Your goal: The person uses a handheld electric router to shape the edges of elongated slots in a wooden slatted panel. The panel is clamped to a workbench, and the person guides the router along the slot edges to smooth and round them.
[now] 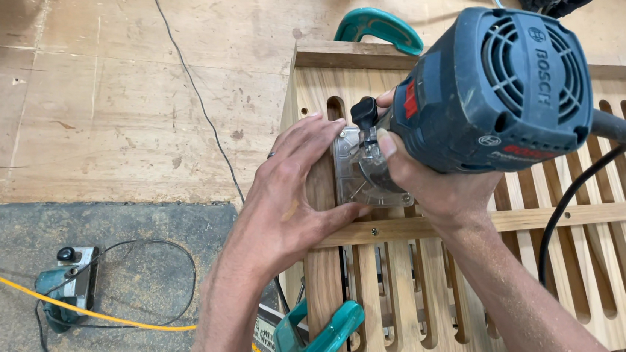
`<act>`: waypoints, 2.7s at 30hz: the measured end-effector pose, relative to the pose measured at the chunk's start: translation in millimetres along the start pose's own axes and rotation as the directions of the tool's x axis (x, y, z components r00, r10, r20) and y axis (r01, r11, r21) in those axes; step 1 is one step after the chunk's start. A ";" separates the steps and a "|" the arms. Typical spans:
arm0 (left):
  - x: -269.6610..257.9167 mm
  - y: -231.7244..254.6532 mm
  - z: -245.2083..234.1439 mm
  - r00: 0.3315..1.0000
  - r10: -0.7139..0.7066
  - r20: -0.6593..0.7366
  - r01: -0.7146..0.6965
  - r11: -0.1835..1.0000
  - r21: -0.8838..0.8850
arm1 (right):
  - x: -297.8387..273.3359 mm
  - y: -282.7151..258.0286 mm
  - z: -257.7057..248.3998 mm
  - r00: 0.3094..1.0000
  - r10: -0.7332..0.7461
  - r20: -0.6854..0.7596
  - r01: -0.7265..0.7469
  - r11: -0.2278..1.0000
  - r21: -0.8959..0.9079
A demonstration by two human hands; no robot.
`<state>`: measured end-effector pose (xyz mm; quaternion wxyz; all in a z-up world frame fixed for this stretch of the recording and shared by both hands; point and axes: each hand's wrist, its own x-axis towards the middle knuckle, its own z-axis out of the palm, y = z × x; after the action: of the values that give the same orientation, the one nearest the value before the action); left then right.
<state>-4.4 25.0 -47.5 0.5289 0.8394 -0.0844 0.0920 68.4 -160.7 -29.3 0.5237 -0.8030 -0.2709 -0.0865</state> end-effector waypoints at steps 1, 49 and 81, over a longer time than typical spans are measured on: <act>-1.3 0.3 -0.6 1.000 -0.002 0.002 0.002 1.000 -0.002 | -2.5 1.1 1.1 1.000 0.003 0.001 -0.003 1.000 -0.001; 2.5 13.6 -8.0 0.998 -0.039 0.044 0.043 0.993 -0.106 | -21.4 -23.3 12.3 0.946 0.195 -0.260 -0.224 0.971 -0.083; 2.5 -19.2 6.7 0.994 0.075 -0.076 -0.079 0.996 -0.051 | 4.7 -20.1 19.9 0.930 0.222 -0.293 -0.243 0.969 -0.037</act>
<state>3.1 27.1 -66.5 0.5502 0.8170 -0.0995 0.1409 59.0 -135.3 -20.1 0.5342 -0.8270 -0.0918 -0.1491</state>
